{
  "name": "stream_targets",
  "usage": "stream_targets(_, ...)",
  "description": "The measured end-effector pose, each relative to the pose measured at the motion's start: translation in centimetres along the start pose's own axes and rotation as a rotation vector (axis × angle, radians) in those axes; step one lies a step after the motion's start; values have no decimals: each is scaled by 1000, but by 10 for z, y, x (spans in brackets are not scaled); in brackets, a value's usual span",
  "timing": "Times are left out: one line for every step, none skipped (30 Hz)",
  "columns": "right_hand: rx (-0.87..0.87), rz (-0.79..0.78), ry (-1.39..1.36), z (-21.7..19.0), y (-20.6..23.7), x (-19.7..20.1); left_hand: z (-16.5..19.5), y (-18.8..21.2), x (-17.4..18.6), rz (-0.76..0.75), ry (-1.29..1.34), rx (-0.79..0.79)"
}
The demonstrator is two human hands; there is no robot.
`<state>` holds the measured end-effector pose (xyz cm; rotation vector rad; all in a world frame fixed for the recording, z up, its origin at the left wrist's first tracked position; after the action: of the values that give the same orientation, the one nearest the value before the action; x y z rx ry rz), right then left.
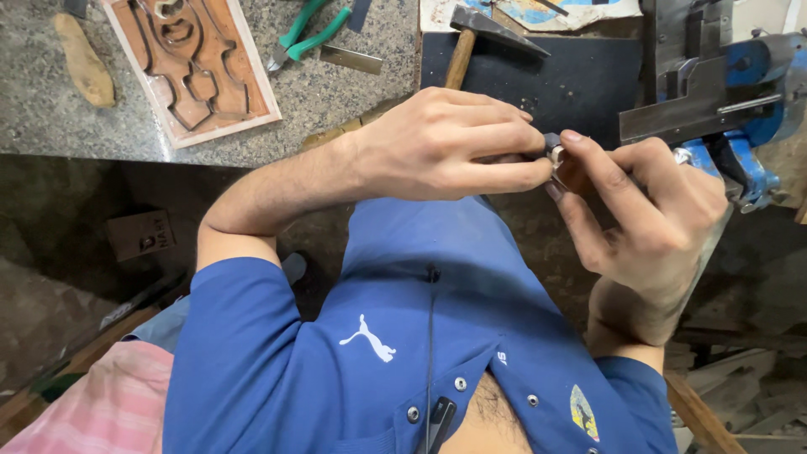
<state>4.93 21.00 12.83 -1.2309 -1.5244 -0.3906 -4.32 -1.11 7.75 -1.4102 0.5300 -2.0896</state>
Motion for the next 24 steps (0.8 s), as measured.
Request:
stream_targets(-1, -2, 12, -2, 0, 0, 0, 0, 0, 2, 2, -4)
stream_targets(-1, -3, 24, -2, -1, 0, 0, 1, 0, 2, 0, -6)
stream_targets(7, -3, 26, -3, -2, 0, 0, 1, -1, 2, -4, -9)
stream_targets(16, -2, 28, -4, -2, 0, 0, 1, -1, 5, -3, -18)
stream_targets(26, -1, 29, -4, -3, 0, -1, 1, -2, 8, -1, -25)
stream_targets(26, 0, 32, -4, -4, 0, -1, 2, -3, 10, 1, -28)
stream_targets(27, 1, 34, -4, -4, -1, -1, 2, -3, 13, 3, -30)
stream_targets(28, 3, 37, -4, -4, -2, -2, 2, -4, 15, 6, -30)
stream_targets(22, -4, 37, -4, -4, -3, -2, 3, -4, 18, 9, -30)
stream_targets(15, -10, 37, -3, -4, -4, -3, 4, -5, 10, 25, -23)
stream_targets(8, -18, 37, -2, -3, -6, -4, 5, -6, 2, 43, -14)
stream_targets(15, -9, 25, -1, -2, -8, -5, 6, -6, -5, 62, -6)
stream_targets(22, 2, 15, 0, 0, -11, -6, 7, -7, -7, 78, 11)
stream_targets(30, 14, 6, 2, 2, -14, -7, 8, -8, -7, 94, 26)
stream_targets(30, 27, 6, 5, 4, -18, -8, 9, -10, -8, 109, 42)
stream_targets(31, 38, 4, 8, 7, -24, -9, 11, -13, -13, 120, 63)
stream_targets(34, 50, 2, 12, 10, -29, -11, 12, -17, -17, 129, 83)
stream_targets(11, 37, -23, 16, 14, -34, -12, 13, -20, -21, 135, 103)
stream_targets(-10, 27, -48, 21, 18, -41, -13, 15, -25, -22, 153, 128)
stream_targets(-31, 19, -75, 24, 21, -49, -15, 16, -31, -25, 171, 154)
stream_targets(-50, 29, -99, 27, 25, -57, -16, 18, -36, -28, 190, 180)
stream_targets(-69, 37, -123, 30, 29, -65, -17, 21, -42, -37, 197, 207)
stream_targets(-90, 43, -146, 33, 33, -72, -18, 25, -47, -46, 207, 235)
stream_targets(-97, 45, -147, 35, 37, -79, -19, 29, -53, -55, 217, 262)
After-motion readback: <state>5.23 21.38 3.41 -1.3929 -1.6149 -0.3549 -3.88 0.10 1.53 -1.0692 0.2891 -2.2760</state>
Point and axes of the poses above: each hand's wrist, its own y-axis away from the middle knuckle, its own x-axis out of the back of the hand, z = x × y, the point moved 2 cm from there along -y, towards the middle knuckle, and after that the axes turned 5 degrees about x, right-handed, at the moved point
